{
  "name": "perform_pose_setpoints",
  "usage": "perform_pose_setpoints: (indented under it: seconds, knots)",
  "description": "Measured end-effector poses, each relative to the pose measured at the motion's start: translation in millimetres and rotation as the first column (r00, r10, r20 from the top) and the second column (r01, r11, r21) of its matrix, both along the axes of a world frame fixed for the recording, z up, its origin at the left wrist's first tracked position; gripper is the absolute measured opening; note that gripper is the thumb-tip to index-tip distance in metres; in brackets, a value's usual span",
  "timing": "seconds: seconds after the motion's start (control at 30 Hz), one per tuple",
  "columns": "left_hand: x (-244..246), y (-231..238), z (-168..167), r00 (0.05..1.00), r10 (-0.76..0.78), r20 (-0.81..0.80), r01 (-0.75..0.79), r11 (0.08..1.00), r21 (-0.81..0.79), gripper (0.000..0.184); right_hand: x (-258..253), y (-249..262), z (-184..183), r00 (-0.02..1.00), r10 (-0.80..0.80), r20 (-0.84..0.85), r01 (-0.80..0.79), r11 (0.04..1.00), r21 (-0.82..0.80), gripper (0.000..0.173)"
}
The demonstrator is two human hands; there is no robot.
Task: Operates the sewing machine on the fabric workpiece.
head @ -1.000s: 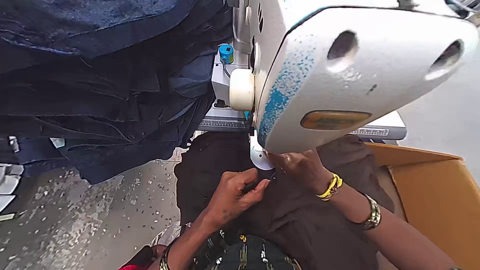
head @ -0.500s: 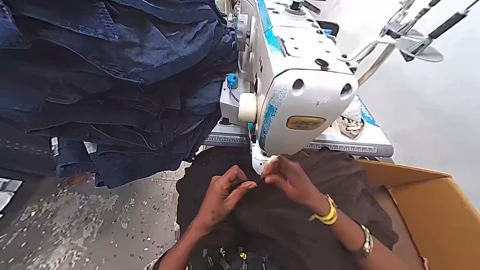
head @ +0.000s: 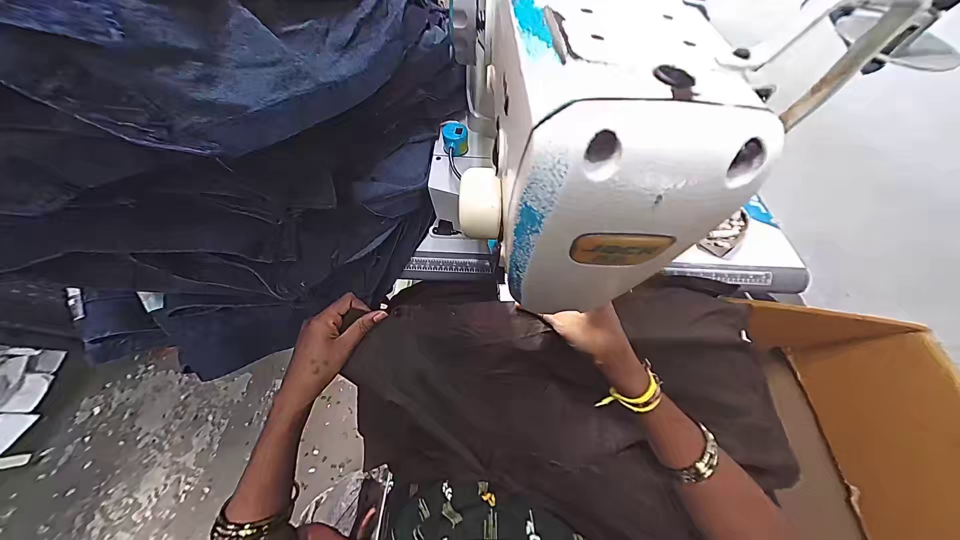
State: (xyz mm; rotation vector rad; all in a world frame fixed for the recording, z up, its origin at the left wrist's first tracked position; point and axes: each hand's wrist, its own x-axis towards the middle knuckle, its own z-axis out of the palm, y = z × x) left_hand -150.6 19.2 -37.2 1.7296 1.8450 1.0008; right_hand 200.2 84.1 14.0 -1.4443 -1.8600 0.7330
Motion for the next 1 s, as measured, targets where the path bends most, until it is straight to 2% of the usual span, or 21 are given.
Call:
perform_pose_setpoints:
  seconds: [0.07, 0.17, 0.27, 0.43, 0.63, 0.7, 0.77, 0.83, 0.87, 0.93, 1.0]
  knots:
    - [4, 4, -10, 1.000, 0.000, 0.031, -0.001, 1.000, 0.007, 0.035, 3, 0, 1, 0.999, 0.032, -0.035, -0.031, 0.999, 0.010, 0.040]
    - [11, 4, -1, 0.994, -0.006, 0.105, 0.000, 0.998, 0.063, 0.029, 26, -1, -1, 0.982, 0.158, -0.105, -0.154, 0.987, 0.051, 0.036]
    - [27, 2, 19, 0.982, -0.065, 0.179, 0.040, 0.989, 0.140, 0.022, 59, -4, -4, 0.993, 0.077, -0.087, -0.071, 0.995, 0.071, 0.031]
    - [61, 21, 37, 0.997, -0.066, 0.050, 0.058, 0.988, 0.143, 0.031, 92, 0, -11, 0.994, -0.074, -0.086, 0.084, 0.990, 0.113, 0.028]
    - [70, 27, 41, 0.997, -0.075, 0.026, 0.071, 0.990, 0.124, 0.028, 102, 0, -16, 0.996, -0.088, -0.015, 0.089, 0.985, 0.150, 0.028]
    - [73, 25, 39, 0.997, -0.053, -0.061, 0.061, 0.989, 0.136, 0.034, 104, 2, -18, 0.994, -0.064, 0.090, 0.050, 0.987, 0.155, 0.029]
    - [83, 23, 37, 0.972, -0.010, -0.234, 0.059, 0.977, 0.204, 0.042, 106, 8, -15, 0.959, -0.091, 0.267, 0.041, 0.981, 0.187, 0.028]
    - [98, 23, 32, 0.925, -0.020, -0.380, 0.135, 0.951, 0.279, 0.035, 106, 19, -10, 0.909, -0.197, 0.368, 0.104, 0.961, 0.258, 0.021]
    - [105, 24, 29, 0.913, -0.063, -0.402, 0.189, 0.941, 0.280, 0.033, 105, 27, -10, 0.886, -0.253, 0.389, 0.136, 0.943, 0.304, 0.020]
    - [119, 27, 25, 0.931, -0.192, -0.309, 0.262, 0.944, 0.202, 0.042, 104, 46, -14, 0.850, -0.302, 0.431, 0.129, 0.913, 0.387, 0.022]
    - [135, 29, 28, 0.962, -0.257, -0.086, 0.265, 0.960, 0.092, 0.050, 100, 60, -16, 0.831, -0.287, 0.477, 0.088, 0.914, 0.396, 0.028]
